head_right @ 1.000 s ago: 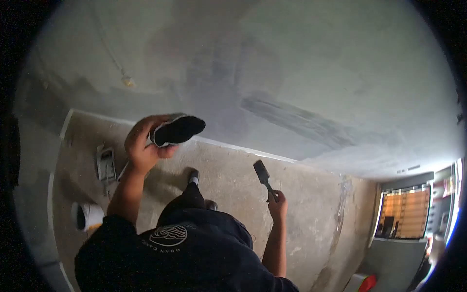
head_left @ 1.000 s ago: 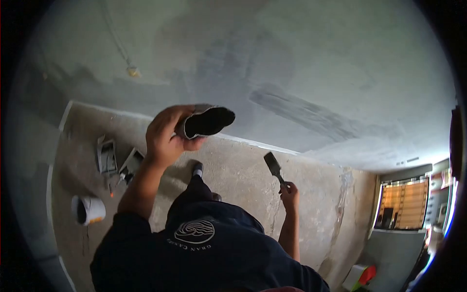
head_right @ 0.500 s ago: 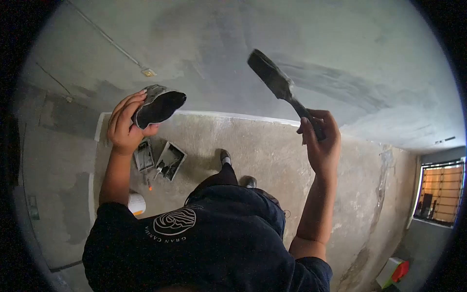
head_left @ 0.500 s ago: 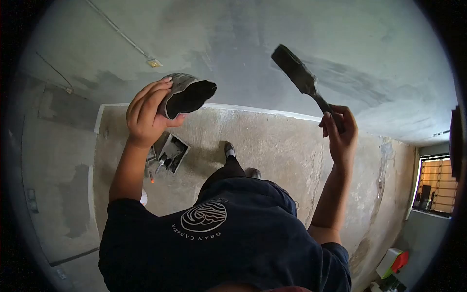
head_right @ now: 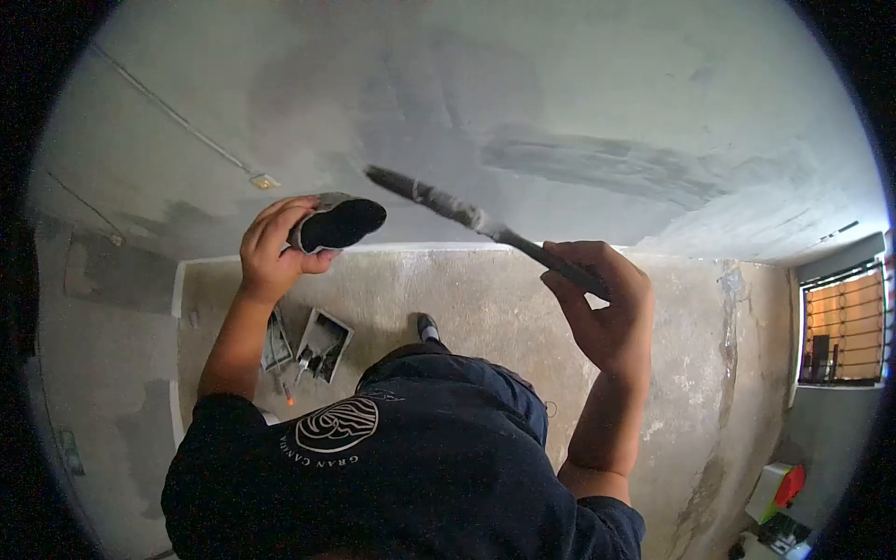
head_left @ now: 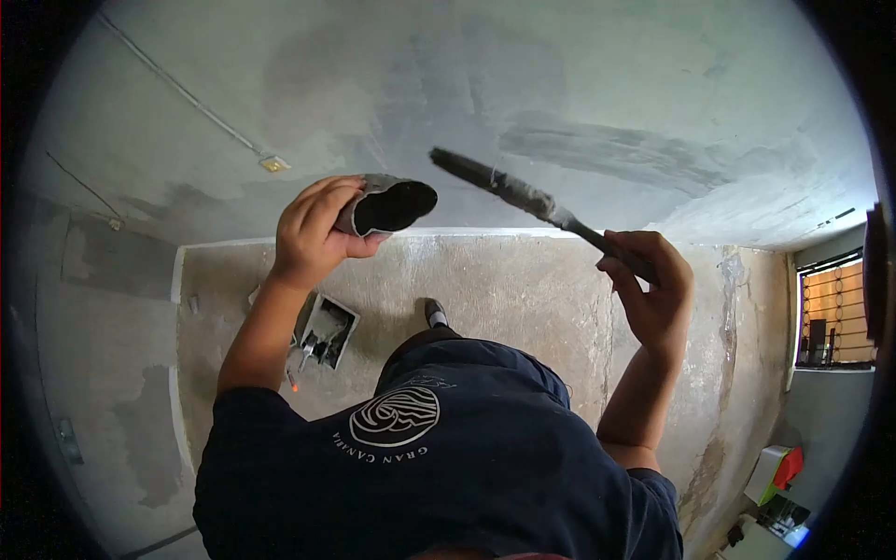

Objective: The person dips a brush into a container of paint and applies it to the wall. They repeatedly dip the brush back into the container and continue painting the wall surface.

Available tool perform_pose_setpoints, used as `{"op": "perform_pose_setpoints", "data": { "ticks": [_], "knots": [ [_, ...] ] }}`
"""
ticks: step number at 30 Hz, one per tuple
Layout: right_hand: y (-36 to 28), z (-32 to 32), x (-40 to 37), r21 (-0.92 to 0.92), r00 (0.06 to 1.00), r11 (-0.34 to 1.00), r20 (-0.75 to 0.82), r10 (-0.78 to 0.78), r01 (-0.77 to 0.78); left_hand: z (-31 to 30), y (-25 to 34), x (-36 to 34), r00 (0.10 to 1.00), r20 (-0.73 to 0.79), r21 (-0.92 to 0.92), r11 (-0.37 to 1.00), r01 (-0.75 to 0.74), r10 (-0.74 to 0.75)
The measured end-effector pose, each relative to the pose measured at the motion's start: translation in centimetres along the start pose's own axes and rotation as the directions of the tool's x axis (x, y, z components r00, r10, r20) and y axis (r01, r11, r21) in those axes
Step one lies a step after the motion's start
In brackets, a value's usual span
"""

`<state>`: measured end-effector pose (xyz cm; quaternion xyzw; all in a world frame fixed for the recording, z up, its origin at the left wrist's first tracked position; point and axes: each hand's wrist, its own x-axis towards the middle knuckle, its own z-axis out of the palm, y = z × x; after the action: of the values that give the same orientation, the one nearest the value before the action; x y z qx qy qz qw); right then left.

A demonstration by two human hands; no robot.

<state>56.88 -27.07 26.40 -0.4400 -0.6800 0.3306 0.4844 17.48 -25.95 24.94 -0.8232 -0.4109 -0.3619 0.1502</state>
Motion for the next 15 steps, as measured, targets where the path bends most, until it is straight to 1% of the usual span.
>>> {"op": "perform_pose_setpoints", "data": {
  "ticks": [1,2,4,5,6,8,9,10,11,12,14,15],
  "knots": [
    [-0.7,-0.3,-0.2,-0.051,0.999,0.998,0.029,-0.029,0.031,0.1,0.2,0.0,1.0,0.018,0.013,1.0,0.013,-0.013],
    [-1.1,-0.4,-0.3,-0.055,0.999,0.998,0.018,-0.034,0.035,0.2,0.2,-0.2,1.0,0.013,0.01,1.0,0.001,-0.001],
    [-2.2,-0.7,0.0,-0.062,0.983,0.986,0.108,-0.15,0.158,0.4,0.1,-0.4,0.999,0.039,0.009,0.999,0.033,-0.033],
    [-2.7,-0.9,0.0,-0.122,0.978,0.976,0.128,-0.165,0.18,0.2,0.2,-0.2,0.999,0.027,0.006,1.0,0.024,-0.024],
    [-3.1,-1.2,-0.3,-0.132,0.978,0.973,0.121,-0.173,0.188,0.1,0.3,-0.1,0.999,0.028,0.015,0.999,0.04,-0.04],
    [-3.6,-2.5,-1.6,-0.156,0.998,0.986,-0.026,-0.062,0.057,-0.4,0.4,0.0,0.999,0.016,0.021,0.999,0.047,-0.047],
    [-2.7,-3.3,-2.7,-0.134,0.992,0.991,-0.123,-0.041,0.024,-0.6,0.3,-0.1,0.994,-0.006,0.003,0.994,0.107,-0.107],
    [-0.6,-4.0,-3.8,-0.036,0.964,0.999,-0.265,-0.034,0.025,-0.8,0.1,-0.4,0.986,-0.028,-0.018,0.986,0.166,-0.167],
    [0.2,-4.7,-4.7,0.054,0.937,0.998,-0.348,0.036,-0.018,-1.0,0.0,-0.6,0.969,-0.042,-0.039,0.97,0.241,-0.242],
    [0.8,-5.1,-5.6,0.152,0.904,0.987,-0.412,0.116,-0.057,-1.2,-0.2,-1.4,0.969,-0.049,-0.042,0.97,0.241,-0.243],
    [2.5,-5.3,-7.5,0.206,0.881,0.972,-0.431,0.196,-0.115,-1.6,-0.9,-2.7,0.947,-0.063,-0.001,0.949,0.315,-0.314],
    [3.1,-5.9,-8.0,0.172,0.876,0.973,-0.432,0.215,-0.154,-1.6,-1.0,-2.7,0.951,-0.093,0.002,0.955,0.297,-0.296]
  ]
}}
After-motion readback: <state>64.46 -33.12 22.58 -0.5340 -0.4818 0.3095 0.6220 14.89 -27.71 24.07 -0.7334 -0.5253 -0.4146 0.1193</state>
